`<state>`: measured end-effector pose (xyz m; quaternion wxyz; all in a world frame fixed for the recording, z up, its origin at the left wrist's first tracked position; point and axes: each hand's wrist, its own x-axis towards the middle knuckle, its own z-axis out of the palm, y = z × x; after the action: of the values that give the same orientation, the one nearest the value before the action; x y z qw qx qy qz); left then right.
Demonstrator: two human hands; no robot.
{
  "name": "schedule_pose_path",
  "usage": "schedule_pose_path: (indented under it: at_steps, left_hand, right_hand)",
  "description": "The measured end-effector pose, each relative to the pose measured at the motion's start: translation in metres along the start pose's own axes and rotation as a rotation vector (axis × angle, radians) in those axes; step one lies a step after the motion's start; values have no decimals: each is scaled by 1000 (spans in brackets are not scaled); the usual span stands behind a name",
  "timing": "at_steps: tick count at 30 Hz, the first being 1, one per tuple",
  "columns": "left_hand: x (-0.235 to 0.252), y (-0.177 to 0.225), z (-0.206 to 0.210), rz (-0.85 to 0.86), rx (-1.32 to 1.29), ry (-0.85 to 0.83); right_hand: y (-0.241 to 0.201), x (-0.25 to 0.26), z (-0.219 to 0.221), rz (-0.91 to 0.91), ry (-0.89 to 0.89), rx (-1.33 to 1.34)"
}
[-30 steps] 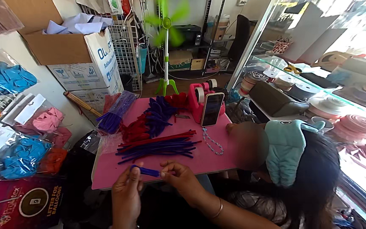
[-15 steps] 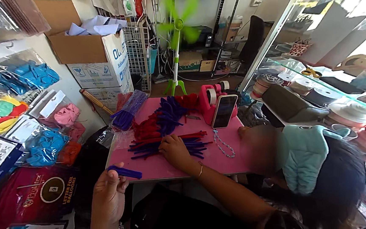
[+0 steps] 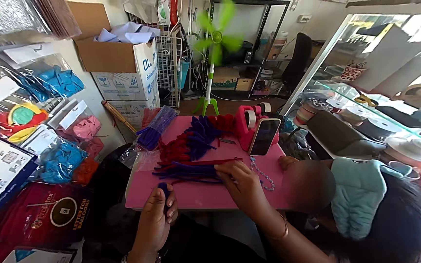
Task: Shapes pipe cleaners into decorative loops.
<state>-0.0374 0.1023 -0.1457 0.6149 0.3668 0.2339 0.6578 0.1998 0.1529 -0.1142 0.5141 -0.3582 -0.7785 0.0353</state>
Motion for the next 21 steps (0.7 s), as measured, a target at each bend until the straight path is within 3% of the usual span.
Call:
schedule_pose_path:
  at_steps: [8,21]
  left_hand:
    - [0,-7,13,89,227,112]
    - [-2,-11,17,164,386,68]
  right_hand:
    - [-28,-43,-7,11,65,66]
    - [-31,-53,-3,36,96,62]
